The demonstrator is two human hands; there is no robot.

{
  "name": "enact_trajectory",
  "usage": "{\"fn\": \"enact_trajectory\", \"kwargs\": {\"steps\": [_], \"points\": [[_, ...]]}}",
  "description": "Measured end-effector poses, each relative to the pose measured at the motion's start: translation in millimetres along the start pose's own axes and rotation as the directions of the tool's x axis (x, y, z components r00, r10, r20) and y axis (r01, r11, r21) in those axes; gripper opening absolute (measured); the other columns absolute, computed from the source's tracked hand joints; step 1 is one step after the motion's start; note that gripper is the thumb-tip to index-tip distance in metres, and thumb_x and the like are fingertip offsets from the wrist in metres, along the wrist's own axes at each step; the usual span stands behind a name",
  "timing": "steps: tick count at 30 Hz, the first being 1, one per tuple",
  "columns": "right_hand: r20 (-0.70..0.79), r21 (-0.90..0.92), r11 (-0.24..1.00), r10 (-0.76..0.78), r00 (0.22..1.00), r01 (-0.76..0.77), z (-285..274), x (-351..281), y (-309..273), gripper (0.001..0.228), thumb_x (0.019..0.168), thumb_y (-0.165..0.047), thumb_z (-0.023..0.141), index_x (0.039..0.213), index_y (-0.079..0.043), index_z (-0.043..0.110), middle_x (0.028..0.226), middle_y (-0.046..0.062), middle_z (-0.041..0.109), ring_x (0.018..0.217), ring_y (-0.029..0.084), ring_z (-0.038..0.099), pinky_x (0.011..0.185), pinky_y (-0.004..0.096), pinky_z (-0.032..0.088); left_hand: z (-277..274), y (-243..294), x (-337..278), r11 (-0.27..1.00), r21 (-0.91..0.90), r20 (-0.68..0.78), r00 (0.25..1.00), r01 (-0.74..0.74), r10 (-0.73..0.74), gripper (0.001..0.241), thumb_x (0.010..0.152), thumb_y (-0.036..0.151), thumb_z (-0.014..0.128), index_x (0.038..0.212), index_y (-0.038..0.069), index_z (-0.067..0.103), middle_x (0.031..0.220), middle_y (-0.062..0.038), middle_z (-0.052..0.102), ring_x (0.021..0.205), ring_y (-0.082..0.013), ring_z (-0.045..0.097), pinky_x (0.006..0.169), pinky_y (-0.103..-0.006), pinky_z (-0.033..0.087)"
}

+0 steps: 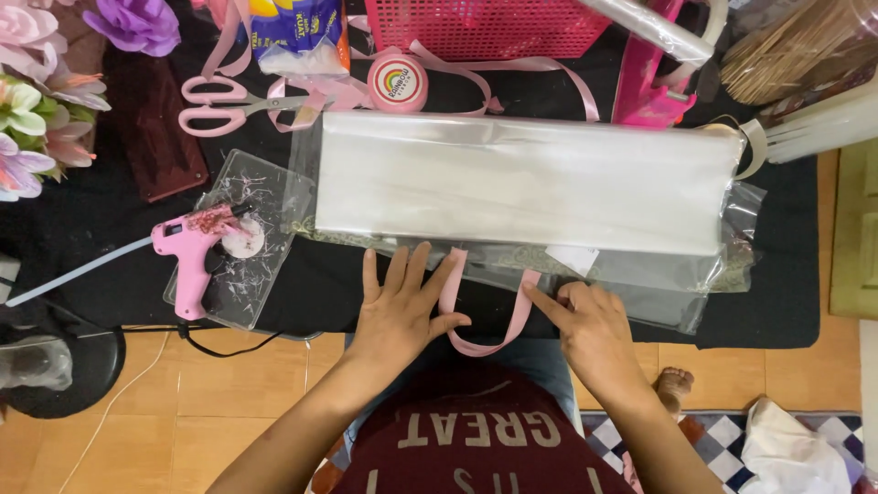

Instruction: The person attaches a pink ribbon to a white rectangular object using a hot glue gun. They then place the object into a clear plastic bag and seal it.

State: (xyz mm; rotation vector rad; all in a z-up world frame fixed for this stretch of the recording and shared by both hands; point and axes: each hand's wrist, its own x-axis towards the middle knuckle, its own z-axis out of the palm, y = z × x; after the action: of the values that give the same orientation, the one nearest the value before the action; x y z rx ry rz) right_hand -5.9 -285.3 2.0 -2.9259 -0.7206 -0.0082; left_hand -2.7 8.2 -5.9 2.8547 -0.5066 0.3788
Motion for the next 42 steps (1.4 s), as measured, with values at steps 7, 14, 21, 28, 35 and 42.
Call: {"fn": "enact_trajectory", "kwargs": {"steps": [7, 14, 21, 28, 35, 42], "points": [[-0.045, 0.103, 0.994, 0.049, 0.998, -0.044, -13, 11, 3, 0.043, 0.099, -0.001, 0.05, 0.13, -0.022, 0.071, 0.094, -0.001, 0.058, 0.079, 0.018, 0.056, 0.074, 0.031, 0.039, -4, -12, 6, 0.996, -0.084, -0.077, 0.997, -0.023, 0.017, 0.071, 0.095, 0.064, 0.056, 0.149, 0.019, 0.056, 0.146, -0.013, 0.057, 0.138, -0.0314, 0.047, 0.124, -0.0587, -0.005], [-0.083, 0.182, 0.983, -0.007, 0.997, 0.022, -28, 19, -8, 0.041, 0.097, -0.008, 0.054, 0.133, -0.019, 0.071, 0.082, -0.002, 0.059, 0.075, 0.016, 0.056, 0.074, 0.029, 0.04, -48, 3, 17, 0.89, -0.457, 0.006, 1.0, -0.001, 0.004, 0.04, 0.102, 0.015, 0.053, 0.141, 0.007, 0.062, 0.139, -0.009, 0.062, 0.143, -0.0288, 0.042, 0.128, -0.0545, -0.002], [-0.15, 0.249, 0.968, 0.003, 0.989, 0.034, -17, -8, 3, 0.053, 0.092, -0.038, 0.073, 0.139, -0.016, 0.062, 0.136, 0.01, 0.059, 0.124, 0.031, 0.057, 0.106, 0.05, 0.041, -26, 7, -9, 0.816, -0.491, 0.111, 0.907, -0.304, 0.405, 0.027, 0.087, 0.013, 0.077, 0.11, 0.011, 0.064, 0.15, -0.01, 0.051, 0.149, -0.0347, 0.034, 0.11, -0.0835, 0.007], [-0.279, 0.216, 0.976, 0.028, 0.96, 0.034, -12, -20, 10, 0.067, 0.093, -0.039, 0.074, 0.151, -0.019, 0.048, 0.153, 0.014, 0.049, 0.143, 0.037, 0.047, 0.12, 0.058, 0.035, -58, 22, 4, 0.738, -0.574, -0.033, 0.91, -0.356, 0.414, 0.013, 0.093, 0.01, 0.074, 0.085, 0.012, 0.063, 0.09, 0.004, 0.066, 0.113, -0.0248, 0.059, 0.113, -0.0799, 0.008], [-0.439, 0.115, 0.99, 0.124, 0.89, -0.081, -20, -22, 24, 0.036, 0.096, -0.01, 0.076, 0.13, -0.016, 0.067, 0.137, 0.007, 0.065, 0.135, 0.032, 0.058, 0.126, 0.055, 0.023, -99, 35, 6, 0.645, -0.657, -0.129, 0.901, -0.39, 0.413, 0.014, 0.096, 0.01, 0.07, 0.086, 0.013, 0.06, 0.086, 0.002, 0.063, 0.101, -0.0196, 0.062, 0.12, -0.0664, 0.011], [-0.478, 0.103, 0.993, 0.005, 0.879, 0.051, -85, -19, 19, 0.016, 0.096, 0.001, 0.074, 0.106, -0.011, 0.075, 0.104, 0.004, 0.076, 0.1, 0.021, 0.073, 0.124, 0.055, 0.033, -90, 31, -2, 0.858, -0.265, -0.305, 0.883, -0.439, 0.358, 0.035, 0.1, 0.019, 0.069, 0.132, 0.017, 0.057, 0.133, -0.008, 0.062, 0.123, -0.0299, 0.06, 0.117, -0.069, 0.025]]}}
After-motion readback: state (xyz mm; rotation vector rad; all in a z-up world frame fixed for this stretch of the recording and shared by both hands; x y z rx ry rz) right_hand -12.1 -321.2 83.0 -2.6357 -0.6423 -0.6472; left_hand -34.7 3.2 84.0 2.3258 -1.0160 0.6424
